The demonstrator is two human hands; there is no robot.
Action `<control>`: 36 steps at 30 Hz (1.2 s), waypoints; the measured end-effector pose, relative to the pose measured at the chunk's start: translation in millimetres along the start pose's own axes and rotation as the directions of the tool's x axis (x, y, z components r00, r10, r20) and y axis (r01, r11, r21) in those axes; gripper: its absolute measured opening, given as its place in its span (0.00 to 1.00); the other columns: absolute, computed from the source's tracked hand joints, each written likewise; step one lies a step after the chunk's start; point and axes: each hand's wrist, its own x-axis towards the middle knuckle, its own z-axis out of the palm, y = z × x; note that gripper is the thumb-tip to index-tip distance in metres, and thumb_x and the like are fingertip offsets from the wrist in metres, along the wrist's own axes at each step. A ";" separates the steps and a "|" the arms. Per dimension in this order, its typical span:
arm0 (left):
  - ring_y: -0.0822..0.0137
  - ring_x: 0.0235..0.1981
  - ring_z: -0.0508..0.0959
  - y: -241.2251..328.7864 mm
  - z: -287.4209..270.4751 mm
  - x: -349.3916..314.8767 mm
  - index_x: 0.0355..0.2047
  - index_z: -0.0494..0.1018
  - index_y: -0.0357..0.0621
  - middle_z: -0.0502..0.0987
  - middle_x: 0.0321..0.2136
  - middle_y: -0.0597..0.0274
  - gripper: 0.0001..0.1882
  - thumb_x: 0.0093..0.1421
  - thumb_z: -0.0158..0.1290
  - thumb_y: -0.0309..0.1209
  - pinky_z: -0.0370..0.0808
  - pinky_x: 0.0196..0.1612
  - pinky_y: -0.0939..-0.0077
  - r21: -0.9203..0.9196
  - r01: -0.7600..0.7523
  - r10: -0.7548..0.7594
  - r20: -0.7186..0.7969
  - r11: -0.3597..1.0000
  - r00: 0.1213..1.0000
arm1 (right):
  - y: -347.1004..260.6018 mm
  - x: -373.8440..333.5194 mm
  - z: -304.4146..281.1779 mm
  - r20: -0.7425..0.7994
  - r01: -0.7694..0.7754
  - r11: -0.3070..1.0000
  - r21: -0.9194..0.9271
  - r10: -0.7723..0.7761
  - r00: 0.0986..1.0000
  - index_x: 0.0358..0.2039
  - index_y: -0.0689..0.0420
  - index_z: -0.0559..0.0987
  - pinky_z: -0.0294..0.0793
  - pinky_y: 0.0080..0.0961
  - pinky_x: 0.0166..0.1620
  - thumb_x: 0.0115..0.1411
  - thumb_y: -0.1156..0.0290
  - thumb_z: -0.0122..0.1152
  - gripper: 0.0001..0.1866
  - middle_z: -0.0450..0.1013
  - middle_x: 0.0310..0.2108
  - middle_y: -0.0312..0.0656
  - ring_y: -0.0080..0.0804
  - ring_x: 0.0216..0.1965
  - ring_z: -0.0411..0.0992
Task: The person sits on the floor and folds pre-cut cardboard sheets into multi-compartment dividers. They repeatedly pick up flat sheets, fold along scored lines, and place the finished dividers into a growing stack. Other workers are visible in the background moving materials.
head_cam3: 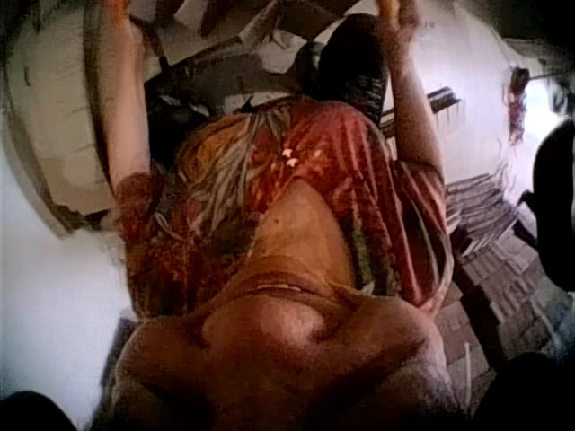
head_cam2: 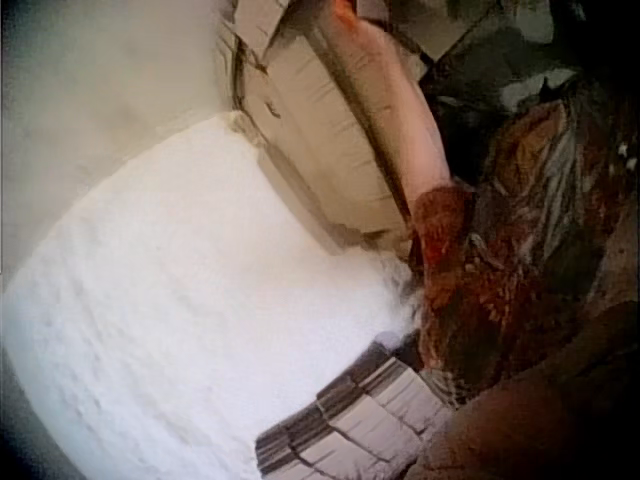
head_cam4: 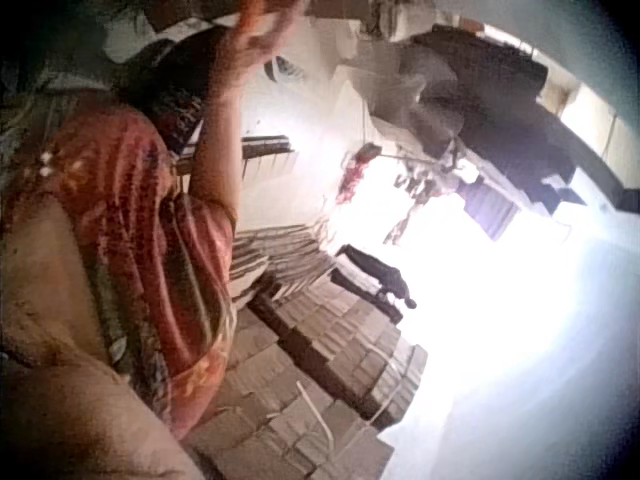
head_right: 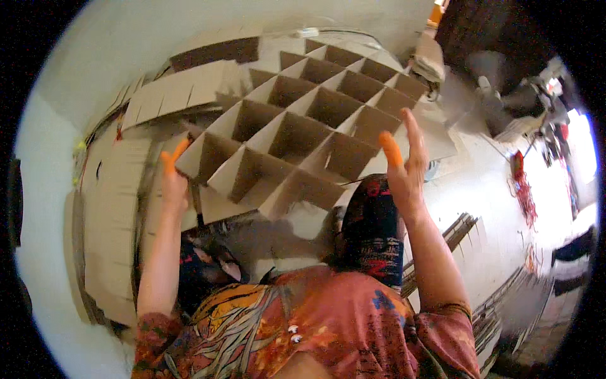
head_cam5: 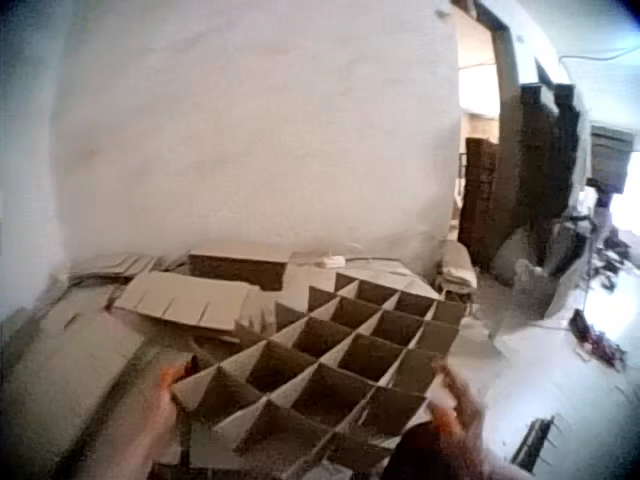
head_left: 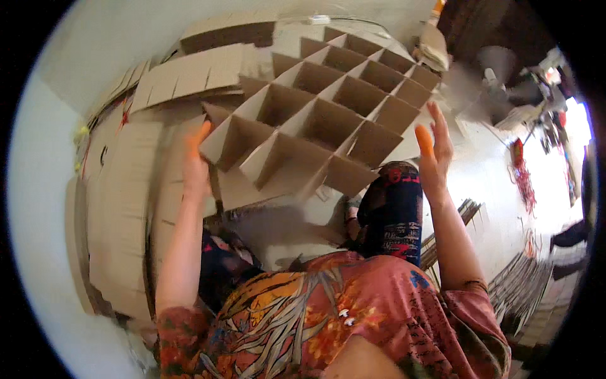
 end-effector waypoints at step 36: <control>0.70 0.42 0.73 -86.9 143.9 -119.4 0.52 0.68 0.40 0.73 0.46 0.60 0.19 0.67 0.39 0.37 0.68 0.44 0.77 0.446 -0.270 -0.078 0.621 0.853 0.780 | 25.7 -50.9 -236.2 -0.443 -0.224 0.973 -0.053 0.177 0.879 0.58 0.65 0.61 0.62 0.22 0.55 0.48 0.88 0.46 0.32 0.67 0.53 0.45 0.30 0.53 0.65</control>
